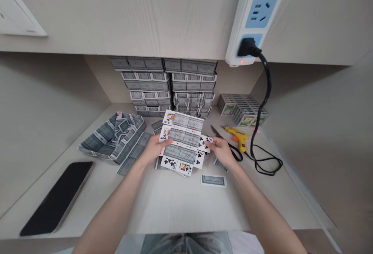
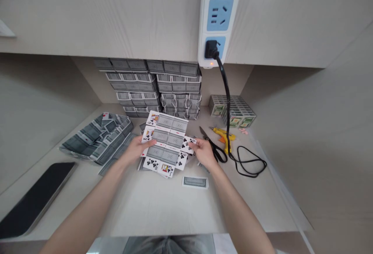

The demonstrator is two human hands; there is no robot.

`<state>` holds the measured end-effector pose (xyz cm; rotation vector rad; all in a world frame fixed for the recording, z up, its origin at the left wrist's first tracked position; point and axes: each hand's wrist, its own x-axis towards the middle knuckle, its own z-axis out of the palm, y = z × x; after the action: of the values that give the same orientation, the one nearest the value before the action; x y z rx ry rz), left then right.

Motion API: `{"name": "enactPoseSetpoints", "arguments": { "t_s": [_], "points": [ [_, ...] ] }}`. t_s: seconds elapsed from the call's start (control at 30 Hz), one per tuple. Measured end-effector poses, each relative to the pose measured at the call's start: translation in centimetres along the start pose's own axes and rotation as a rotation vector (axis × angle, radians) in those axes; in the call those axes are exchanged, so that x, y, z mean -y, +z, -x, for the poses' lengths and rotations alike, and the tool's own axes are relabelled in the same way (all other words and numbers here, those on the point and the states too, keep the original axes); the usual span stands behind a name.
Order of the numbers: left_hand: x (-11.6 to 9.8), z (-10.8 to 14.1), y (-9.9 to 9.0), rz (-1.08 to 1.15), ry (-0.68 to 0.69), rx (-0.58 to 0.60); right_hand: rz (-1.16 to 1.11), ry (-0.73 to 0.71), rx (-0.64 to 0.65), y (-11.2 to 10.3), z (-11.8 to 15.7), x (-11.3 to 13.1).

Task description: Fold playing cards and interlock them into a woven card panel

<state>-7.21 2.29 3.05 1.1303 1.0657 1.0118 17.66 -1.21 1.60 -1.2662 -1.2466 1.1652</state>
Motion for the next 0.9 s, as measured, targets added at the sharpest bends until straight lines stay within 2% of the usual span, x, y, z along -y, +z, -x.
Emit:
{"name": "enactPoseSetpoints", "arguments": {
  "t_s": [0.63,0.9],
  "points": [
    [0.7,0.0,0.2,-0.034,-0.003,0.041,-0.07,0.102,0.056,1.1,0.6,1.1],
    [0.4,0.1,0.4,-0.043,0.0,0.051,-0.103,0.102,0.084,1.2,0.8,1.4]
  ]
}}
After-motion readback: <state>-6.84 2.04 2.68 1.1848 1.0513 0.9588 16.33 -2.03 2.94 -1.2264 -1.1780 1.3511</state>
